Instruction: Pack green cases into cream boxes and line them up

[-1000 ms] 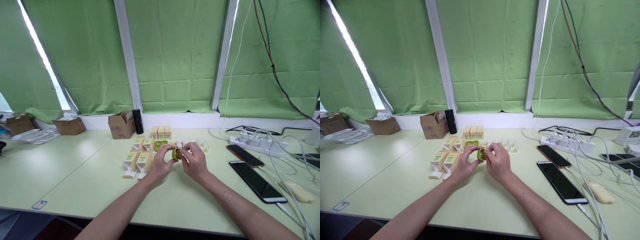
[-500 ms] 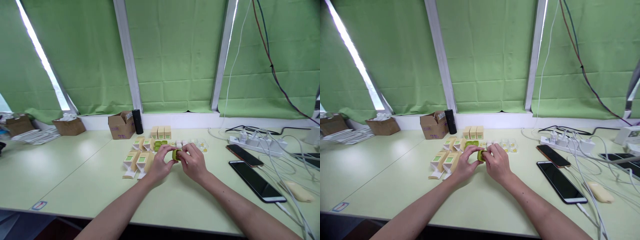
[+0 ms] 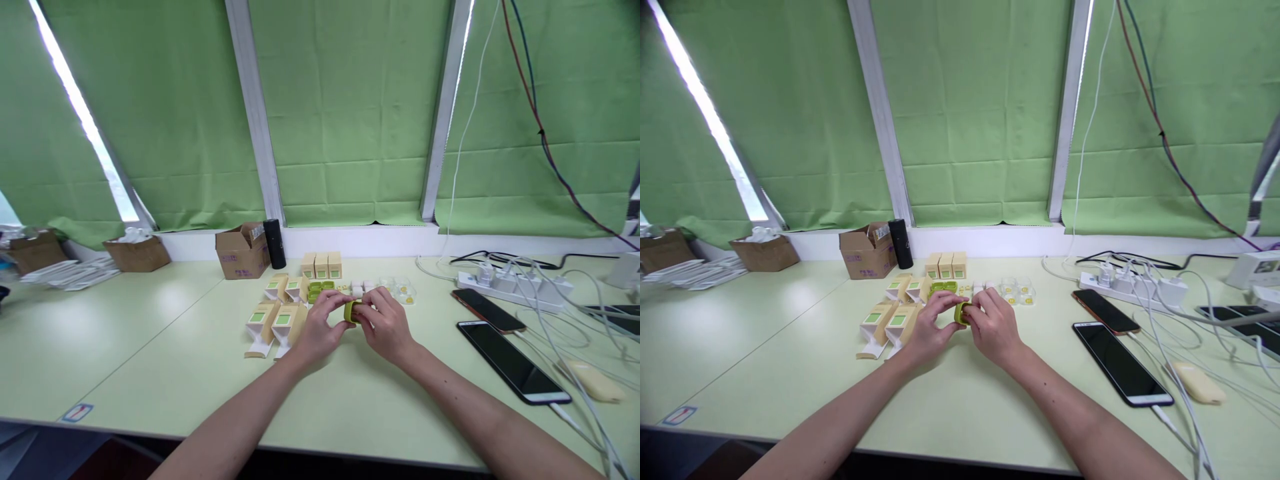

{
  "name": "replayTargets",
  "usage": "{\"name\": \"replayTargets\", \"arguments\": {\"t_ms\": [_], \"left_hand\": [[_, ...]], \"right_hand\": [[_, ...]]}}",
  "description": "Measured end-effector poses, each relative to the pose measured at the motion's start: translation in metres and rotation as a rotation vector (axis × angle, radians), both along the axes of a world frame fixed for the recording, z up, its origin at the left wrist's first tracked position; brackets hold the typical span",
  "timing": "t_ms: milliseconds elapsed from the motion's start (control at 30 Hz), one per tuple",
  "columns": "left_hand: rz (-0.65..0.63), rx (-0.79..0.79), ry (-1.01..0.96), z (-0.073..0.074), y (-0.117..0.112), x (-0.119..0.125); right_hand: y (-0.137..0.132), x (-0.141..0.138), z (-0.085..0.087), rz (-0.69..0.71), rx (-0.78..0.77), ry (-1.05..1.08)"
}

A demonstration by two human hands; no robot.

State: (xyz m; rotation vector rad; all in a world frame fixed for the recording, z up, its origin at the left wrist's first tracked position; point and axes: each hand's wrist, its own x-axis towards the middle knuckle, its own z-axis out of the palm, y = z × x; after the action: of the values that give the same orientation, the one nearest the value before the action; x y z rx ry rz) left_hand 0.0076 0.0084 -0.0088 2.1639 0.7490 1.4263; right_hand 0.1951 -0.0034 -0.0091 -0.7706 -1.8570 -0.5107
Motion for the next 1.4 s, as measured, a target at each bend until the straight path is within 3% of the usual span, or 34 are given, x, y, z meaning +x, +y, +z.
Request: {"name": "replayTargets", "arguments": {"t_ms": [433, 733, 1000, 1167, 1400], "left_hand": [[0.021, 0.009, 0.036, 0.0, 0.003, -0.001], [0.187, 0.146, 0.047, 0.0, 0.008, -0.004], [0.187, 0.203, 0.072, 0.003, 0.004, -0.002], [0.16, 0.109, 0.043, 0.006, 0.0, -0.002], [0.172, -0.186, -0.02, 0.0, 0.007, 0.001]], "right_hand": [[0.007, 0.005, 0.0, 0.048, 0.037, -0.033], [-0.001, 0.014, 0.008, 0.174, -0.074, -0.041], [0.007, 0.01, -0.007, 0.19, -0.185, -0.021], [0.009, 0.009, -0.012, 0.233, -0.254, 0.132], [0.008, 0.005, -0.014, 0.257, -0.276, 0.218]]}}
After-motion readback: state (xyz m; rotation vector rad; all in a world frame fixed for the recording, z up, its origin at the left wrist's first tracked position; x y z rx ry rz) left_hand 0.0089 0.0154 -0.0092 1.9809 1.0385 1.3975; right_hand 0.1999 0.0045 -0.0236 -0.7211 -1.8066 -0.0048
